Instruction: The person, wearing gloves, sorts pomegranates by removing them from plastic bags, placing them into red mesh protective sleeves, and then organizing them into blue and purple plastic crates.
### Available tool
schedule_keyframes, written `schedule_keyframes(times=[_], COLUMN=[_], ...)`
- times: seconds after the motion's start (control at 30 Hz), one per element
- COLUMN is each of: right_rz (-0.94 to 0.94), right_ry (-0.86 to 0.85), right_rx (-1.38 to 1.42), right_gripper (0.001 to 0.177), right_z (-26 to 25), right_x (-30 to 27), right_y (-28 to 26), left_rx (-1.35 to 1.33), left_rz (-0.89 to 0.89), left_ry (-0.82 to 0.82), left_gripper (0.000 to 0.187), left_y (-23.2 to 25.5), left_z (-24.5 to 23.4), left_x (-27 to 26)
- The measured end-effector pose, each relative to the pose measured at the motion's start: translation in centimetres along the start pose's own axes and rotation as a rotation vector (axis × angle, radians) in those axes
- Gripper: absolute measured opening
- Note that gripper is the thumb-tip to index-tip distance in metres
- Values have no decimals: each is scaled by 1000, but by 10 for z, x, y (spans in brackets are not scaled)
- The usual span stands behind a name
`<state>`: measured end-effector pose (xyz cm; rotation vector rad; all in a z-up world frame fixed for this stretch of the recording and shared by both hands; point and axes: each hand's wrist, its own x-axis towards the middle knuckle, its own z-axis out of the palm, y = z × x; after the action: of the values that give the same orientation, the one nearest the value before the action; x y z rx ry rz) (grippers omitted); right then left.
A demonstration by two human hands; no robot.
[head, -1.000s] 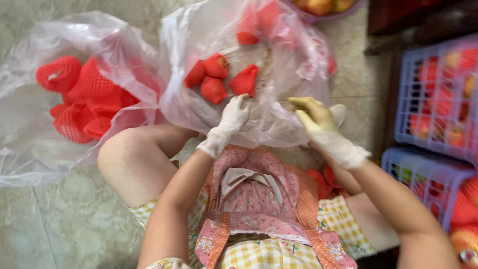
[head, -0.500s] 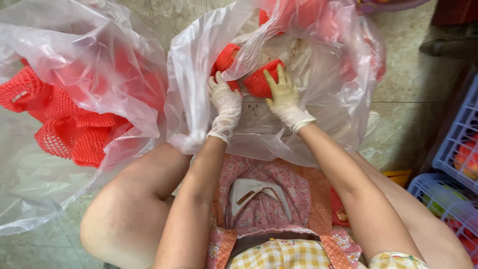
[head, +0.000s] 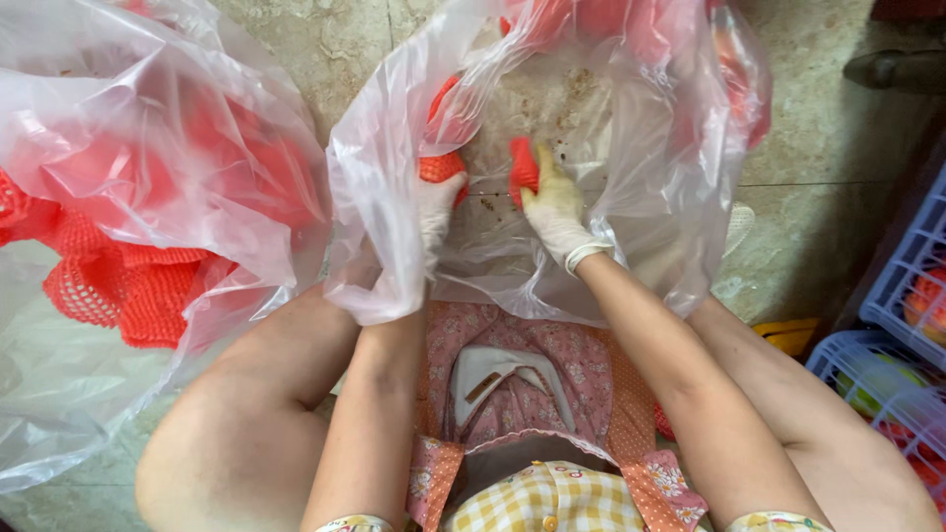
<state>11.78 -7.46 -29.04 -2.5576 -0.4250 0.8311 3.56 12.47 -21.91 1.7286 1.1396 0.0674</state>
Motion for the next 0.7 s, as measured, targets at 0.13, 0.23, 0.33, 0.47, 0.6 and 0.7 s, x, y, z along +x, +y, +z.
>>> schedule_keyframes(times=[0.13,0.23,0.33,0.47,0.6,0.7], right_rz=[118,-25,-23,-229,-305,-305], right_ry=[93,70,-91,-47,68,206], right_rx=[546,812,1134,979,1156,1236], right_gripper=[68,57,55,65,55,42], right_z=[-35,-49,-92,-156,-178,-181], right_x=[-12,-17,-39,-104,-147,-176], right_y=[-5,-1,-12,-40,-48,-36], left_rx=[-444,-975,-1211,-1192,-1188,-1214], left_rz=[-269,-533,-613,-517,-432,-276], left_ry=[-219,-539,-679,-720,-683,-645], left_gripper=[84,70,64,57,48,40], left_y=[-14,-10,15,59,78,81], left_z=[13,27,39,38,49,58], left_x=[-4,-19,-39,-75,-110,-127])
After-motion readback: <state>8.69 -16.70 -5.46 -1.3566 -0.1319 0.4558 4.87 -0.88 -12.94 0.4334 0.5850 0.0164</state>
